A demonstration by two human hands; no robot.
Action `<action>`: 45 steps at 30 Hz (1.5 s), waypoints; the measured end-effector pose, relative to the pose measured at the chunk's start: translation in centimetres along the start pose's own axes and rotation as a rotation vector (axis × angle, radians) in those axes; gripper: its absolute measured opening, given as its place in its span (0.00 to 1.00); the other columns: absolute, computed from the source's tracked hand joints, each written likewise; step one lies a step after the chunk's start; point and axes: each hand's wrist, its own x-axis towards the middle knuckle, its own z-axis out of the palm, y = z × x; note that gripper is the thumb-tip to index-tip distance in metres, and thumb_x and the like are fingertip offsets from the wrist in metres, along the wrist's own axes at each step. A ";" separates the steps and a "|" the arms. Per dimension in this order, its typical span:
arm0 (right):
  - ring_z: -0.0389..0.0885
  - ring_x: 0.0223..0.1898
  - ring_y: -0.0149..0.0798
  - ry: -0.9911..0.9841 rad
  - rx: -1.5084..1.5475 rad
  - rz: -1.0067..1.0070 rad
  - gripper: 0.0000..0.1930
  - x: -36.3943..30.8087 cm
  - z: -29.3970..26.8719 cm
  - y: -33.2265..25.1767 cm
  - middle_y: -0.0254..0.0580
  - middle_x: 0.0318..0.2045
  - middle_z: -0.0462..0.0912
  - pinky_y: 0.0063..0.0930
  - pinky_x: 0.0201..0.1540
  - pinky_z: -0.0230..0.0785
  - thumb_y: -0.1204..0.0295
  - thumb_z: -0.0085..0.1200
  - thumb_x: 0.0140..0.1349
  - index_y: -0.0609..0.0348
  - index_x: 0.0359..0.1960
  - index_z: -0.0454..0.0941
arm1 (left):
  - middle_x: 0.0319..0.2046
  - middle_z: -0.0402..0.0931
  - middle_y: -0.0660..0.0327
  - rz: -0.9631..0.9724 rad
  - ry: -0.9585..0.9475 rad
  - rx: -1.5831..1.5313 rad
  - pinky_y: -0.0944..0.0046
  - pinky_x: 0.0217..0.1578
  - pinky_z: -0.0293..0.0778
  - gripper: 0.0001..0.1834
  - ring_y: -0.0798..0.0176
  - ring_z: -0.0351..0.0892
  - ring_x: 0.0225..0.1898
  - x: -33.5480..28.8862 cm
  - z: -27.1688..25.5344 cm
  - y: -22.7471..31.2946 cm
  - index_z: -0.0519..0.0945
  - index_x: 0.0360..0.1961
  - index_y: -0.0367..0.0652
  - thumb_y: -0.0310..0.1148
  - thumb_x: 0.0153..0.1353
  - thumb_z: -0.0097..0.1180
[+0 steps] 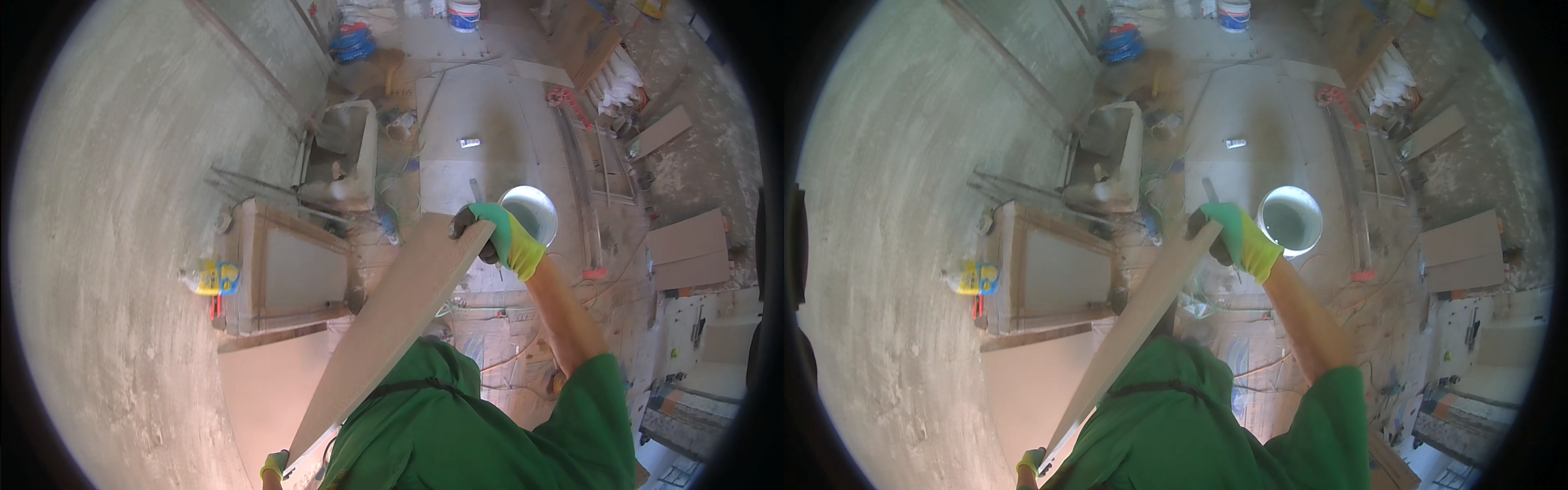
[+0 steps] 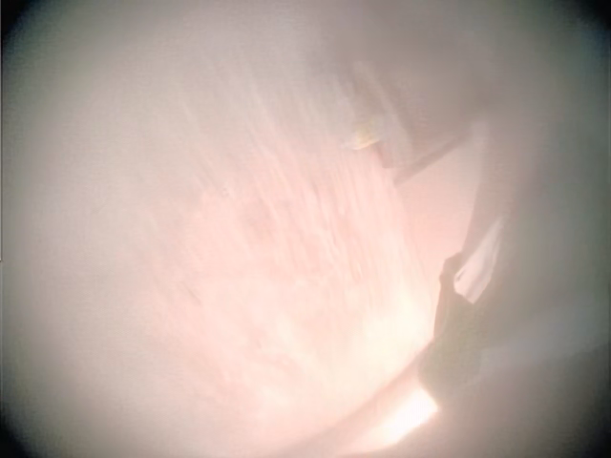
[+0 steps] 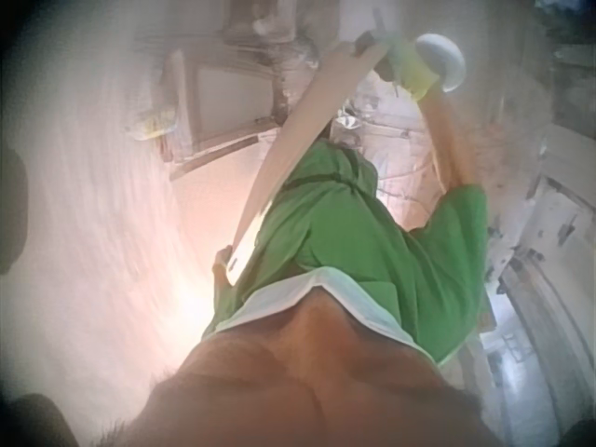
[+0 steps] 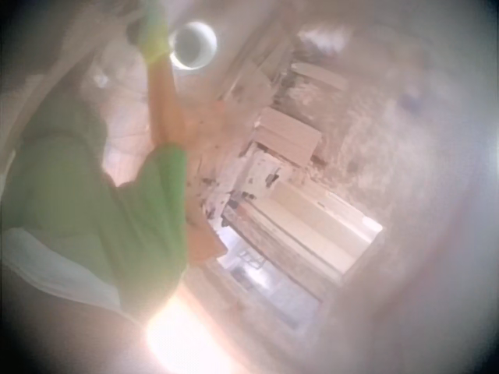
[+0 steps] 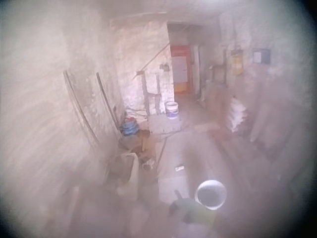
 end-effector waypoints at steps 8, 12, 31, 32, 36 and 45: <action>0.57 0.10 0.21 0.050 0.059 0.003 0.11 9.3 -11.8 2.4 0.29 0.15 0.67 0.16 0.12 0.45 0.67 0.44 0.64 0.61 0.35 0.77 | 0.17 0.77 0.60 0.139 -0.127 0.325 0.62 0.14 0.67 0.24 0.65 0.71 0.12 3.3 -1.8 11.8 0.82 0.28 0.42 0.46 0.64 0.39; 0.63 0.12 0.23 0.140 0.159 0.207 0.16 16.6 -20.7 1.2 0.31 0.18 0.73 0.16 0.13 0.49 0.60 0.45 0.65 0.60 0.34 0.79 | 0.25 0.79 0.56 0.027 -0.099 0.410 0.58 0.23 0.71 0.23 0.61 0.76 0.21 -0.6 -0.3 18.4 0.82 0.34 0.41 0.45 0.63 0.38; 0.76 0.36 0.35 -0.247 -0.264 0.179 0.08 46.7 -46.2 -15.8 0.37 0.33 0.78 0.30 0.42 0.71 0.73 0.43 0.61 0.61 0.35 0.76 | 0.40 0.80 0.48 -0.140 0.122 0.157 0.52 0.44 0.76 0.18 0.45 0.81 0.42 -33.7 21.4 48.3 0.82 0.41 0.41 0.37 0.60 0.42; 0.76 0.35 0.35 -0.312 -0.271 0.186 0.07 49.5 -47.4 -16.6 0.36 0.32 0.77 0.30 0.42 0.71 0.74 0.44 0.61 0.60 0.33 0.75 | 0.37 0.81 0.47 -0.294 0.169 -0.034 0.52 0.42 0.77 0.18 0.45 0.82 0.40 -36.7 23.7 50.4 0.81 0.39 0.38 0.36 0.61 0.40; 0.74 0.33 0.33 -0.621 -0.910 -0.219 0.04 59.2 -49.9 -19.7 0.34 0.30 0.75 0.28 0.42 0.70 0.75 0.45 0.62 0.59 0.32 0.74 | 0.30 0.80 0.47 -0.490 0.221 -0.232 0.49 0.37 0.76 0.18 0.44 0.81 0.34 -52.0 33.5 58.0 0.82 0.28 0.38 0.36 0.60 0.41; 0.70 0.31 0.29 -1.192 -0.418 0.091 0.07 70.9 -36.8 -19.8 0.30 0.29 0.71 0.24 0.40 0.65 0.70 0.44 0.65 0.59 0.36 0.73 | 0.28 0.79 0.45 -0.742 0.320 -0.450 0.48 0.34 0.73 0.16 0.41 0.78 0.30 -75.2 51.9 75.5 0.79 0.22 0.36 0.35 0.56 0.43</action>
